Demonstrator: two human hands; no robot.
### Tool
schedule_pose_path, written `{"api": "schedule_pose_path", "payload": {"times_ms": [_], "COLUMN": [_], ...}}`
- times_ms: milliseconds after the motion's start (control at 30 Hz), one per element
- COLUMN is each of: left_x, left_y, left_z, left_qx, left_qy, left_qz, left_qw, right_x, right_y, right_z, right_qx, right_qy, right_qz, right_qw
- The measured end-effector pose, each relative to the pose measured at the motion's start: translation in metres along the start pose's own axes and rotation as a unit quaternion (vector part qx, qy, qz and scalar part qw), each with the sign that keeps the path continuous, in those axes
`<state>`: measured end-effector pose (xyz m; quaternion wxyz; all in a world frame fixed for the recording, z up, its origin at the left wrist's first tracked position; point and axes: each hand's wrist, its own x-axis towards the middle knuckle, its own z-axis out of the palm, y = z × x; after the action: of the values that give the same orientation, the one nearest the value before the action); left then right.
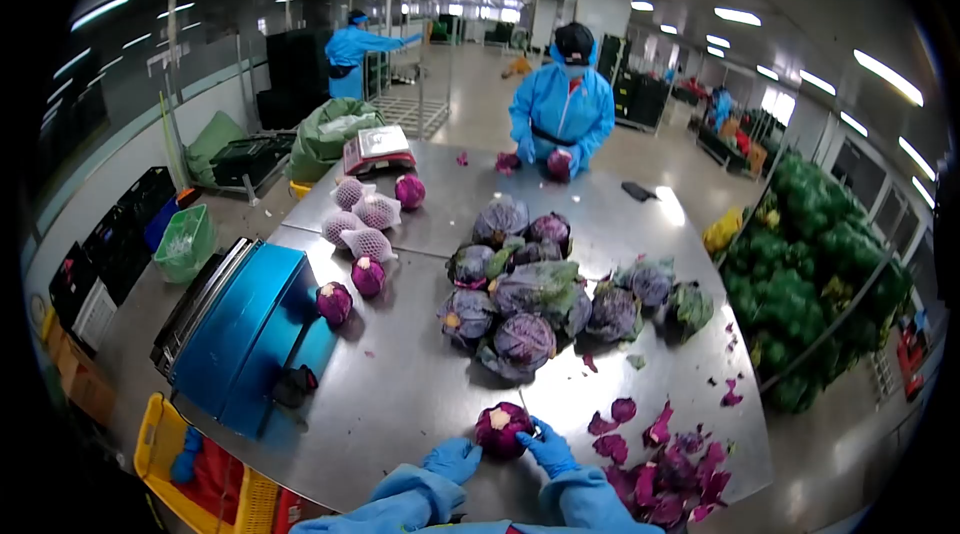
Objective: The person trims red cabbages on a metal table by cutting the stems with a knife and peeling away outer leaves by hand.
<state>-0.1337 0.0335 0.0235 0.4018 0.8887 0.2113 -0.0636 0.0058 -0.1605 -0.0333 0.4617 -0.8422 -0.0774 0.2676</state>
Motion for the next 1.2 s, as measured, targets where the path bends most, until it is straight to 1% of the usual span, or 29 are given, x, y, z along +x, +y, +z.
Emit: {"api": "schedule_pose_path", "payload": {"times_ms": [33, 67, 100, 167, 200, 233, 300, 333, 367, 433, 467, 500, 533, 567, 600, 633, 667, 700, 767, 800, 867, 900, 933, 967, 1000, 1033, 1133, 1167, 1200], "left_x": [0.011, 0.019, 0.026, 0.066, 0.070, 0.064, 0.072, 0.073, 0.075, 0.082, 0.094, 0.101, 0.098, 0.095, 0.097, 0.097, 0.089, 0.082, 0.080, 0.081, 0.091, 0.094, 0.092, 0.102, 0.110, 0.106, 0.093, 0.090, 0.097], "left_y": [0.015, 0.030, 0.038, 0.020, 0.034, 0.048, 0.041, 0.039, 0.038, 0.022, 0.007, -0.009, -0.010, -0.003, -0.005, -0.003, 0.002, 0.010, 0.010, 0.005, -0.009, -0.021, -0.029, -0.031, -0.035, -0.035, -0.019, -0.015, -0.020], "left_z": [0.003, 0.012, 0.020, 0.060, 0.045, 0.042, 0.045, 0.041, 0.042, 0.052, 0.057, 0.067, 0.066, 0.058, 0.060, 0.054, 0.051, 0.047, 0.043, 0.043, 0.042, 0.047, 0.053, 0.054, 0.052, 0.050, 0.037, 0.032, 0.033], "left_qx": [-0.077, -0.025, 0.030, 0.018, -0.052, -0.003, 0.021, 0.031, 0.036, 0.053, -0.032, -0.063, -0.093, -0.096, -0.119, -0.132, -0.110, -0.089, -0.095, -0.094, -0.112, -0.121, -0.130, -0.143, -0.120, -0.127, -0.156, -0.217, -0.206], "left_qy": [0.059, 0.213, 0.356, 0.282, 0.085, 0.113, 0.129, 0.090, 0.086, 0.078, 0.042, 0.049, 0.055, 0.066, 0.071, 0.025, 0.054, 0.085, 0.061, 0.054, 0.006, 0.018, 0.028, 0.044, 0.002, 0.004, 0.023, -0.001, -0.030], "left_qz": [0.019, 0.067, 0.108, 0.130, 0.046, 0.002, 0.021, 0.015, 0.008, -0.011, 0.016, 0.027, 0.038, 0.053, 0.065, 0.056, 0.030, 0.010, 0.003, -0.001, -0.004, 0.013, 0.029, 0.055, 0.036, 0.039, 0.038, 0.052, 0.044], "left_qw": [0.995, 0.975, 0.928, 0.951, 0.994, 0.994, 0.991, 0.995, 0.996, 0.995, 0.998, 0.996, 0.993, 0.992, 0.988, 0.989, 0.992, 0.992, 0.994, 0.994, 0.994, 0.992, 0.991, 0.987, 0.992, 0.991, 0.987, 0.975, 0.977], "right_x": [-0.003, 0.000, -0.009, 0.007, 0.001, 0.003, 0.011, 0.004, -0.001, 0.008, 0.007, 0.004, 0.006, 0.011, 0.004, -0.006, -0.006, -0.009, -0.016, -0.021, -0.011, -0.015, -0.028, -0.026, -0.021, -0.025, -0.030, -0.027, -0.024], "right_y": [-0.004, 0.001, -0.017, 0.015, 0.015, 0.009, 0.021, 0.013, 0.004, 0.022, 0.017, 0.016, 0.024, 0.028, 0.018, 0.008, 0.010, 0.013, 0.004, -0.004, 0.001, 0.009, -0.009, -0.009, -0.005, 0.000, 0.000, 0.003, 0.008], "right_z": [0.000, 0.002, -0.002, 0.009, 0.012, 0.011, 0.020, 0.019, 0.017, 0.031, 0.032, 0.031, 0.038, 0.045, 0.042, 0.037, 0.038, 0.037, 0.031, 0.033, 0.036, 0.043, 0.037, 0.042, 0.048, 0.055, 0.063, 0.066, 0.069], "right_qx": [0.010, 0.010, -0.001, -0.011, 0.002, 0.016, 0.081, 0.106, 0.133, 0.250, 0.272, 0.341, 0.340, 0.336, 0.366, 0.394, 0.434, 0.424, 0.398, 0.422, 0.405, 0.397, 0.405, 0.390, 0.373, 0.352, 0.333, 0.326, 0.280], "right_qy": [-0.001, 0.002, -0.005, 0.039, 0.040, 0.041, 0.052, 0.046, 0.039, 0.030, 0.028, -0.006, 0.011, 0.033, 0.017, 0.004, -0.016, -0.020, -0.031, -0.007, 0.000, 0.003, 0.003, 0.036, 0.069, 0.097, 0.117, 0.129, 0.153], "right_qz": [0.003, -0.006, 0.009, -0.067, -0.073, -0.085, -0.078, -0.057, -0.036, -0.077, -0.064, -0.054, -0.077, -0.102, -0.088, -0.072, -0.101, -0.073, -0.027, -0.073, -0.077, -0.069, -0.061, -0.055, -0.048, -0.034, 0.001, -0.003, -0.008], "right_qw": [1.000, 1.000, 1.000, 0.997, 0.997, 0.995, 0.992, 0.992, 0.990, 0.965, 0.960, 0.938, 0.937, 0.936, 0.926, 0.916, 0.895, 0.903, 0.916, 0.904, 0.911, 0.915, 0.912, 0.919, 0.924, 0.930, 0.936, 0.936, 0.948]}}
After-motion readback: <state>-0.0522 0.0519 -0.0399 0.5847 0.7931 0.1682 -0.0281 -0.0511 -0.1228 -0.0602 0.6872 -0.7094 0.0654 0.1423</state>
